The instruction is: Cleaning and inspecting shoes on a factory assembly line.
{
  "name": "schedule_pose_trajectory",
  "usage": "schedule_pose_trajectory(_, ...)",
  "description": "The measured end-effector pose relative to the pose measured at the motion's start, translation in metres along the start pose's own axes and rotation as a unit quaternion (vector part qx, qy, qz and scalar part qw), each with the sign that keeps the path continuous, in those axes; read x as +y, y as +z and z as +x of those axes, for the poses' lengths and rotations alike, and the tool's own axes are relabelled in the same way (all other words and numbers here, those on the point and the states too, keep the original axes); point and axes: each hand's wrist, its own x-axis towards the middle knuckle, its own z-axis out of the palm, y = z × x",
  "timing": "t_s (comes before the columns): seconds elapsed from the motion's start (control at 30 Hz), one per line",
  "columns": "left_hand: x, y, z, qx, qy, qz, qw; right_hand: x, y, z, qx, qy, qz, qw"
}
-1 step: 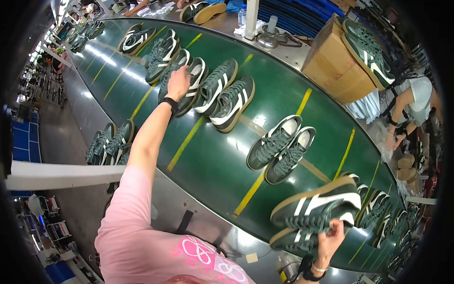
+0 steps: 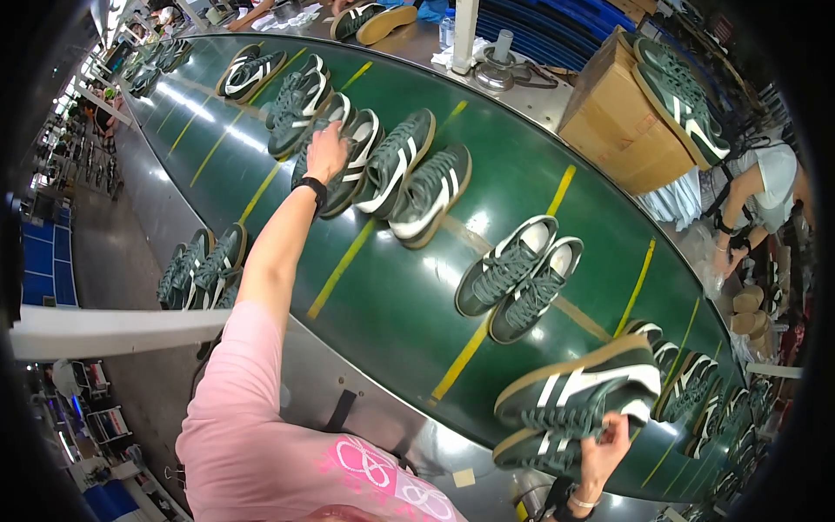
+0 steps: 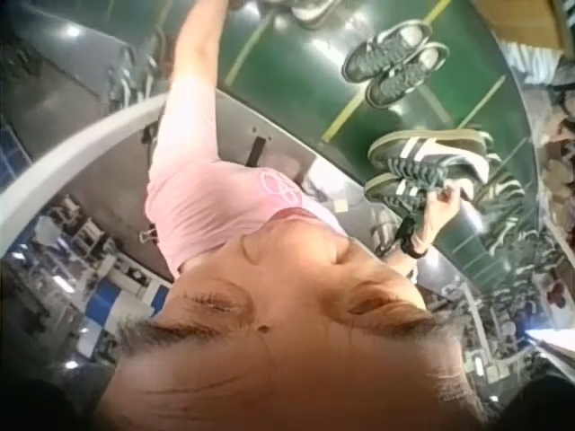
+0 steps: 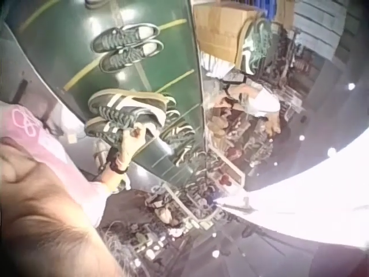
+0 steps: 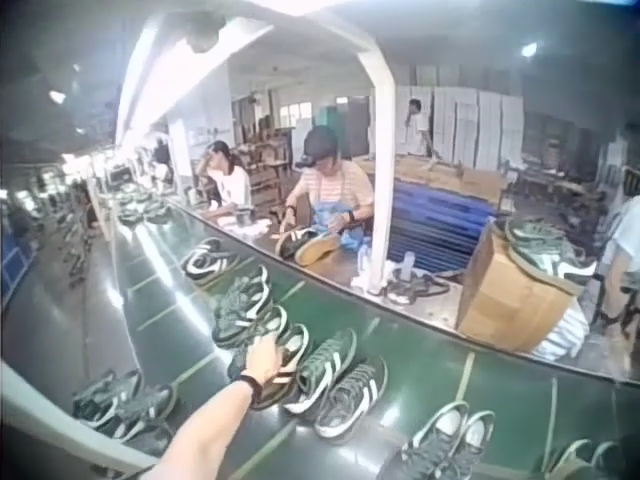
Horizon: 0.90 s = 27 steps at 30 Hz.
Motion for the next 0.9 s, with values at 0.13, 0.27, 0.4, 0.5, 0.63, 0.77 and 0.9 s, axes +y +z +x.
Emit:
schedule_pose_trajectory(0.13, -0.032, 0.038, 0.049, 0.003, -0.035, 0.017, 0.999, -0.013, 0.020, -0.016, -0.020, 0.014, -0.020, 1.000)
schedule_pose_trajectory(0.27, -0.037, 0.064, 0.088, -0.047, -0.097, 0.111, 0.988, -0.020, 0.042, -0.018, -0.084, 0.067, -0.008, 0.994)
schedule_pose_trajectory(0.4, -0.033, 0.061, 0.090, -0.004, -0.031, 0.217, 0.976, -0.028, 0.069, -0.018, -0.094, 0.042, -0.005, 0.995)
schedule_pose_trajectory(0.5, -0.023, 0.051, 0.060, 0.006, -0.035, 0.209, 0.977, -0.039, 0.073, -0.024, -0.116, 0.013, -0.019, 0.993)
schedule_pose_trajectory(0.63, -0.031, 0.002, 0.021, 0.099, -0.015, 0.128, 0.987, -0.041, 0.063, -0.040, -0.113, -0.008, -0.006, 0.993)
schedule_pose_trajectory(0.77, -0.015, -0.051, -0.033, 0.209, 0.052, 0.012, 0.976, -0.051, 0.039, -0.065, -0.106, -0.030, -0.028, 0.994)
schedule_pose_trajectory(0.9, 0.038, -0.113, -0.109, 0.250, 0.154, -0.052, 0.955, -0.037, 0.031, -0.083, -0.123, -0.061, 0.016, 0.990)
